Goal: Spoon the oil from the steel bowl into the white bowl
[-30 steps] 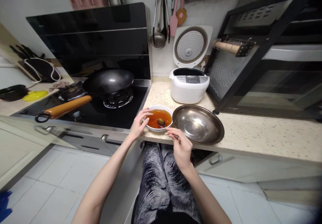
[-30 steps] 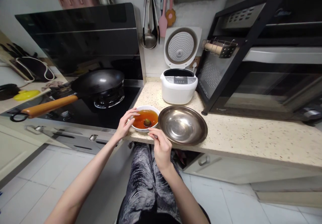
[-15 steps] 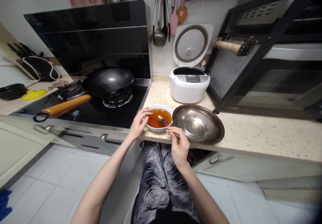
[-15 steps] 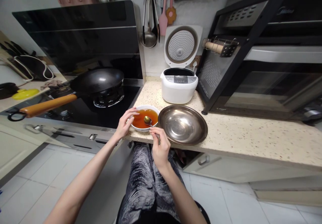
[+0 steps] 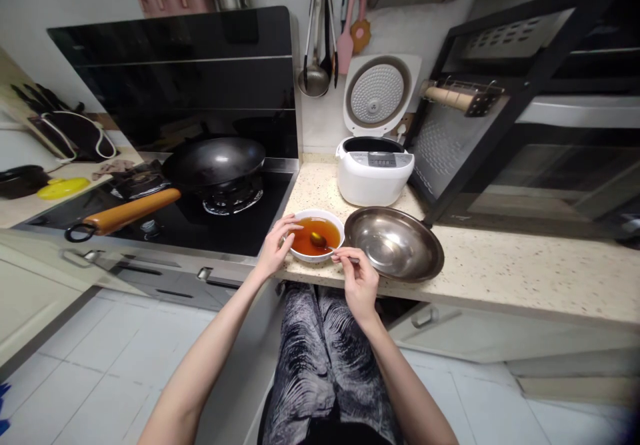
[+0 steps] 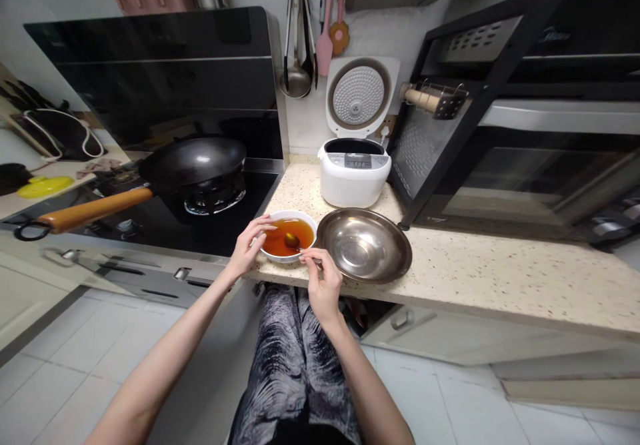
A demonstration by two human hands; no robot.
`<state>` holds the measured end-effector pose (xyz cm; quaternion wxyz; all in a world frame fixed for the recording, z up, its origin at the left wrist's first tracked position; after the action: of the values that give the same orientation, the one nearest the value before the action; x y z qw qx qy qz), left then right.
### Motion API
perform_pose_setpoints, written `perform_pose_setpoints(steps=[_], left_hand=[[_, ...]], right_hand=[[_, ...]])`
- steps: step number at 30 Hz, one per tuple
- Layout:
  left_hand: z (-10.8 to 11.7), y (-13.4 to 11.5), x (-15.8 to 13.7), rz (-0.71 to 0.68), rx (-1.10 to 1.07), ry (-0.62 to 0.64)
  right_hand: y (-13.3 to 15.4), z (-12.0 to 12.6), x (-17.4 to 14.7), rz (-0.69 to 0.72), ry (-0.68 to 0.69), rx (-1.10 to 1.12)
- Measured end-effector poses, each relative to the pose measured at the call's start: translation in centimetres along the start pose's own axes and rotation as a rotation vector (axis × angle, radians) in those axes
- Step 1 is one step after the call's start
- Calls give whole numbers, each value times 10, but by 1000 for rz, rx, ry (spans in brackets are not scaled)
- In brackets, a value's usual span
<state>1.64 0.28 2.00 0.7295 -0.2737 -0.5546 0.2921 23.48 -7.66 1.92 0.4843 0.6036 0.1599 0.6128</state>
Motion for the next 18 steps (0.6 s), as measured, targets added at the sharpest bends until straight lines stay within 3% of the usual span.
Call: perform_pose_setpoints(steps=[18], left_hand=[[0,0,1,0,-12,-3]], right_hand=[[9,10,1,55,-103,2]])
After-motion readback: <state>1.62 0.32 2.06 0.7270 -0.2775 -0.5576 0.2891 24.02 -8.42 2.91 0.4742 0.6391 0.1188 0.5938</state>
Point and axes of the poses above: each hand's wrist, its own x-axis towards the middle knuckle, its own z-axis out of the back of the hand, y = z × x, the point moved 5 cm from there along x, towards the middle knuckle, and after that the axes turned 15 degrees about -x, right-handed, at the moved point
